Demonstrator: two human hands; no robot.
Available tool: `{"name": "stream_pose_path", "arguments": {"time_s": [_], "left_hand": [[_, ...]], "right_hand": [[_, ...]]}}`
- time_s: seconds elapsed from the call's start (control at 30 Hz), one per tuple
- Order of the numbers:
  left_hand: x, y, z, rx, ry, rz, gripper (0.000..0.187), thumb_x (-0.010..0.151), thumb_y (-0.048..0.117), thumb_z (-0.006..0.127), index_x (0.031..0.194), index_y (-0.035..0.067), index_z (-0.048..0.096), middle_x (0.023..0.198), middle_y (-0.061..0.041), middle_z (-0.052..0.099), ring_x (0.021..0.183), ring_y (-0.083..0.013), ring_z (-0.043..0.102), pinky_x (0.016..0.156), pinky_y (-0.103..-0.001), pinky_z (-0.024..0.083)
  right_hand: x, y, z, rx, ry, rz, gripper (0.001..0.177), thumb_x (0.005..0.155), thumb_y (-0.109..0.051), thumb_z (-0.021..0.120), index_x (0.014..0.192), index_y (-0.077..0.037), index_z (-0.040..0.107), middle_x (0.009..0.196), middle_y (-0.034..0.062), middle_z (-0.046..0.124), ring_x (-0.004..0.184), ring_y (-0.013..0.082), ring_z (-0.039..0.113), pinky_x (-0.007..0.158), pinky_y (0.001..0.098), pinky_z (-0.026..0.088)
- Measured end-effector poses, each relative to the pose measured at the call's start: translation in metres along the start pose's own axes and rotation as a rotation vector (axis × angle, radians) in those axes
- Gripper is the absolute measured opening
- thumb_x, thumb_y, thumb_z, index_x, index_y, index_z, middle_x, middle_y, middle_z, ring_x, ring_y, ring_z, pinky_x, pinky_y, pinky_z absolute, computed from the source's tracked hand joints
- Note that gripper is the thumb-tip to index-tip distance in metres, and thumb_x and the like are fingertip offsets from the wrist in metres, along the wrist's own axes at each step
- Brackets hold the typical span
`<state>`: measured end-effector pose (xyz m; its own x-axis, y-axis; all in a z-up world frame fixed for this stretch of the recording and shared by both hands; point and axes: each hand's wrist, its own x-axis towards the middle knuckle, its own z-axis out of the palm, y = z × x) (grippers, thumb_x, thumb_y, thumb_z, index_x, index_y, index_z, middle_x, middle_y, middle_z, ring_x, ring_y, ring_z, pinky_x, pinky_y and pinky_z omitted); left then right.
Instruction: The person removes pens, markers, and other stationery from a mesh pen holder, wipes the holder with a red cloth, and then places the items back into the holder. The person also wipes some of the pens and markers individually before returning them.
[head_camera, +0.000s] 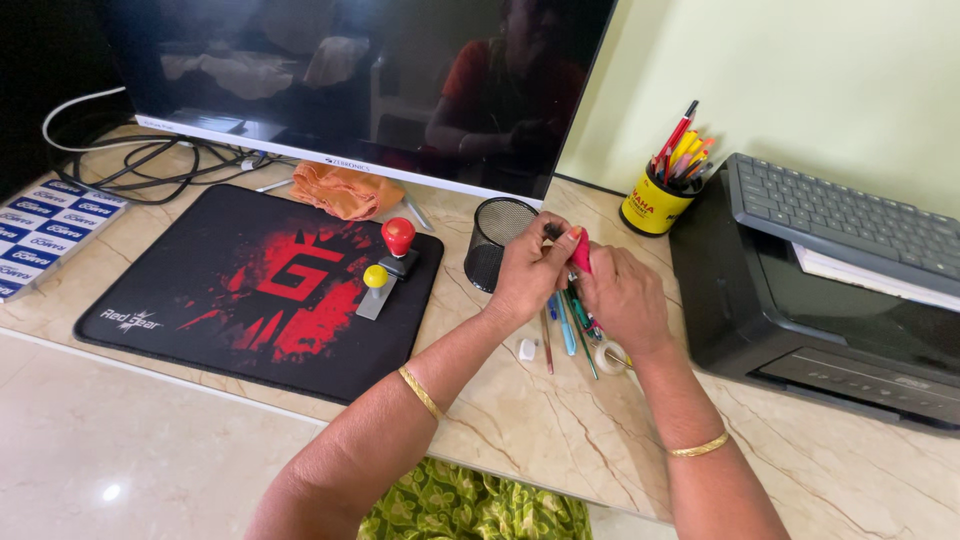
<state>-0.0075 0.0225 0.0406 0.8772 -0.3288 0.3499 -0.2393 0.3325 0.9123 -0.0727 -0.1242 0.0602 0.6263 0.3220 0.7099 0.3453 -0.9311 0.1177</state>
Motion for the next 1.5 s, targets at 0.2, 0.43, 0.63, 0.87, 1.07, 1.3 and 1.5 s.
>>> {"name": "stream_pose_path", "arguments": {"time_s": [0.2,0.43,0.63,0.87,1.07,1.3,1.5], "left_hand": [[0.015,-0.014,-0.009,-0.273,-0.07,0.097,0.01,0.107,0.012,0.056,0.111,0.004,0.052,0.091,-0.005,0.065,0.064,-0.0079,0.064,0.053,-0.026,0.054],[0.021,-0.02,-0.015,-0.458,-0.079,0.021,0.012,0.104,0.006,0.057,0.116,0.005,0.055,0.102,-0.008,0.07,0.075,-0.0088,0.067,0.067,-0.026,0.058],[0.017,-0.02,-0.014,-0.385,-0.051,0.03,0.023,0.104,0.009,0.06,0.126,0.006,0.064,0.093,-0.003,0.067,0.074,-0.0066,0.064,0.066,-0.022,0.055],[0.018,-0.02,-0.014,-0.283,-0.111,0.128,0.021,0.104,0.005,0.064,0.125,0.007,0.068,0.094,0.0,0.067,0.08,-0.0046,0.06,0.071,-0.021,0.053],[0.019,-0.008,-0.025,-0.355,-0.149,0.161,0.021,0.106,0.009,0.059,0.126,0.007,0.064,0.103,-0.001,0.07,0.084,-0.0056,0.06,0.079,-0.022,0.054],[0.018,-0.012,-0.021,-0.325,-0.135,0.12,0.018,0.105,0.012,0.064,0.122,0.005,0.063,0.102,-0.004,0.072,0.092,-0.0084,0.065,0.085,-0.026,0.055],[0.021,-0.021,-0.017,-0.393,-0.166,0.115,0.013,0.106,0.014,0.061,0.116,0.007,0.063,0.106,-0.004,0.072,0.1,-0.0095,0.068,0.087,-0.027,0.056]], "right_hand": [[-0.004,0.016,-0.004,0.535,-0.247,0.404,0.025,0.101,-0.028,0.067,0.106,-0.003,0.064,0.085,0.0114,0.07,0.076,0.0227,0.067,0.066,0.035,0.053],[-0.007,0.027,0.011,0.923,-0.062,0.498,0.03,0.11,-0.03,0.058,0.115,-0.002,0.068,0.09,0.0022,0.071,0.082,0.0062,0.059,0.074,0.0267,0.052],[-0.004,0.009,0.0,0.496,-0.159,0.408,0.029,0.105,-0.03,0.06,0.114,-0.003,0.063,0.078,0.0154,0.071,0.073,0.0267,0.07,0.065,0.0372,0.053],[0.003,-0.004,-0.001,0.516,-0.171,0.327,0.03,0.104,-0.027,0.063,0.121,-0.003,0.056,0.088,0.0183,0.072,0.083,0.0319,0.074,0.071,0.0384,0.055],[0.0,0.002,-0.011,0.829,-0.207,0.324,0.031,0.107,-0.025,0.061,0.128,-0.003,0.061,0.1,0.005,0.072,0.09,0.009,0.062,0.082,0.0268,0.053],[-0.004,0.01,-0.006,0.924,-0.203,0.495,0.029,0.106,-0.028,0.06,0.12,-0.003,0.066,0.091,0.0014,0.068,0.081,0.0053,0.058,0.072,0.0233,0.051],[-0.012,0.031,0.019,1.178,0.003,0.683,0.042,0.109,-0.038,0.055,0.12,0.001,0.067,0.103,0.0024,0.072,0.09,0.0071,0.064,0.083,0.0252,0.054]]}}
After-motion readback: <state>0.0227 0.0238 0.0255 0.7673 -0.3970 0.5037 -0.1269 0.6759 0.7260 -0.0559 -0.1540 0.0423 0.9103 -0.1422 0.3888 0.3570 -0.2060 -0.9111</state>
